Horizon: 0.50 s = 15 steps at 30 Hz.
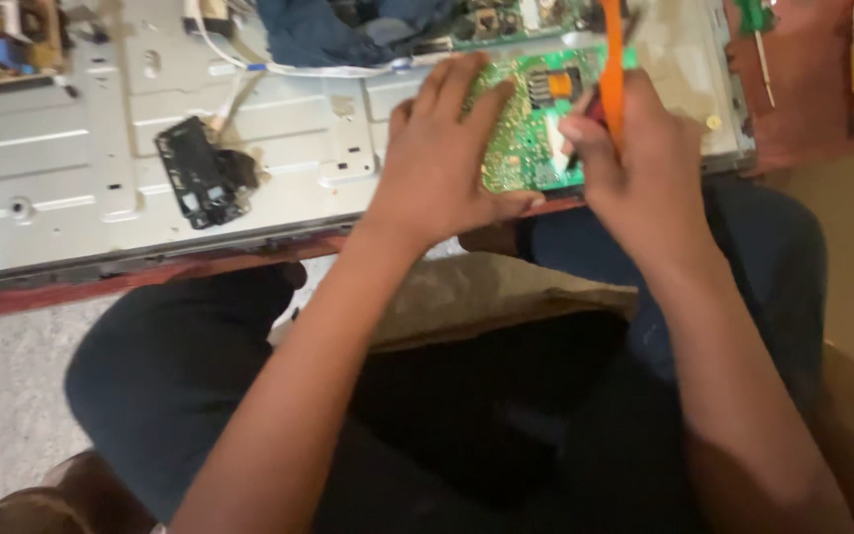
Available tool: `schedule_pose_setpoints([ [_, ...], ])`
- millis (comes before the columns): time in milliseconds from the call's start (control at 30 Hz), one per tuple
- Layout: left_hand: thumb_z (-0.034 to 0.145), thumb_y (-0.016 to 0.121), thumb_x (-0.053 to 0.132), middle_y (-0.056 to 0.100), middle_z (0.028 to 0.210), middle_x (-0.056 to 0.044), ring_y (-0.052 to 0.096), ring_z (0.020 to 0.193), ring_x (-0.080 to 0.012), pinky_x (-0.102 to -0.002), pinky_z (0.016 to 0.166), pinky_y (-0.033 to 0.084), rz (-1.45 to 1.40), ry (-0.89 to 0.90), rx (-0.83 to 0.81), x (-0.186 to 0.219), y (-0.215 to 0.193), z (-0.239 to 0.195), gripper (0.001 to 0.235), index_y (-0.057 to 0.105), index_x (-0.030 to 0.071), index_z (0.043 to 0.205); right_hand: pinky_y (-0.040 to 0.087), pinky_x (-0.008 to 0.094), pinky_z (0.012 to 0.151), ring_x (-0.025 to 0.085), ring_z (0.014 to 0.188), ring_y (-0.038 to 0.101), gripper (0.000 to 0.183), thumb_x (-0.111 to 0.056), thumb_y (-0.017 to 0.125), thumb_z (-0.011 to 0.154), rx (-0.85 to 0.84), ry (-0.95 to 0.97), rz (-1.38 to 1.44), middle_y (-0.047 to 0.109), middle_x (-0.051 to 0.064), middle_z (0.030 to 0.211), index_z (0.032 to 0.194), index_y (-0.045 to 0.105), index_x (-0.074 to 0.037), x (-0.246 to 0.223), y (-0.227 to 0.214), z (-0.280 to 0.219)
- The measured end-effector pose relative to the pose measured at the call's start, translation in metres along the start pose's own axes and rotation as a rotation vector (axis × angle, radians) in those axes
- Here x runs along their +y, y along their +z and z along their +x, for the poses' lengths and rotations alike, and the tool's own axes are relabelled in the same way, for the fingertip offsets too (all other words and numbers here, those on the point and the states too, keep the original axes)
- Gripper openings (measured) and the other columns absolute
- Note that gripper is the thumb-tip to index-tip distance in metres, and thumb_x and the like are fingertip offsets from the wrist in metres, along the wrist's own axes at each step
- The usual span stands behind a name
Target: The person cleans a green circuit board using an orange toothbrush and a multimeter probe. They scrub the board's surface and occasionally use the probe to touch components while the board rests on a disassembled appliance chassis.
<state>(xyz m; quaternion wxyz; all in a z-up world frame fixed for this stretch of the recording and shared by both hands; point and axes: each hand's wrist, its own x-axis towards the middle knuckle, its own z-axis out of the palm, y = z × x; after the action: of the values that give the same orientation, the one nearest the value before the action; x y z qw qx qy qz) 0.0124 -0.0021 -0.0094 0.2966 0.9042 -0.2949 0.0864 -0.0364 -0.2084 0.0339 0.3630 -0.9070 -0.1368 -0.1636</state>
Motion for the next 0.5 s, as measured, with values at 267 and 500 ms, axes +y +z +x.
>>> schedule_pose_setpoints([
  [267,0.06,0.091,0.061,0.042,0.153,-0.018,0.037,0.144,-0.0371,-0.058,0.102,0.038,0.048,0.032,0.03,-0.002,0.003,-0.001,0.102,0.056,0.01,0.141,0.054,0.034,0.065,0.023,0.072,0.073,0.03,-0.029,0.065,0.113,-0.011,0.104,-0.056,0.073,0.009,0.084,0.115,0.058,0.0,0.01,0.005,0.011],
  [500,0.062,0.082,0.067,0.044,0.155,-0.019,0.04,0.145,-0.0385,-0.058,0.105,0.037,0.066,0.023,-0.001,-0.002,0.004,0.002,0.101,0.056,0.013,0.144,0.056,0.035,0.065,0.025,0.073,0.074,0.02,-0.018,0.068,0.103,0.082,0.14,-0.063,0.072,0.014,0.082,0.105,0.061,0.001,-0.002,0.013,-0.025],
])
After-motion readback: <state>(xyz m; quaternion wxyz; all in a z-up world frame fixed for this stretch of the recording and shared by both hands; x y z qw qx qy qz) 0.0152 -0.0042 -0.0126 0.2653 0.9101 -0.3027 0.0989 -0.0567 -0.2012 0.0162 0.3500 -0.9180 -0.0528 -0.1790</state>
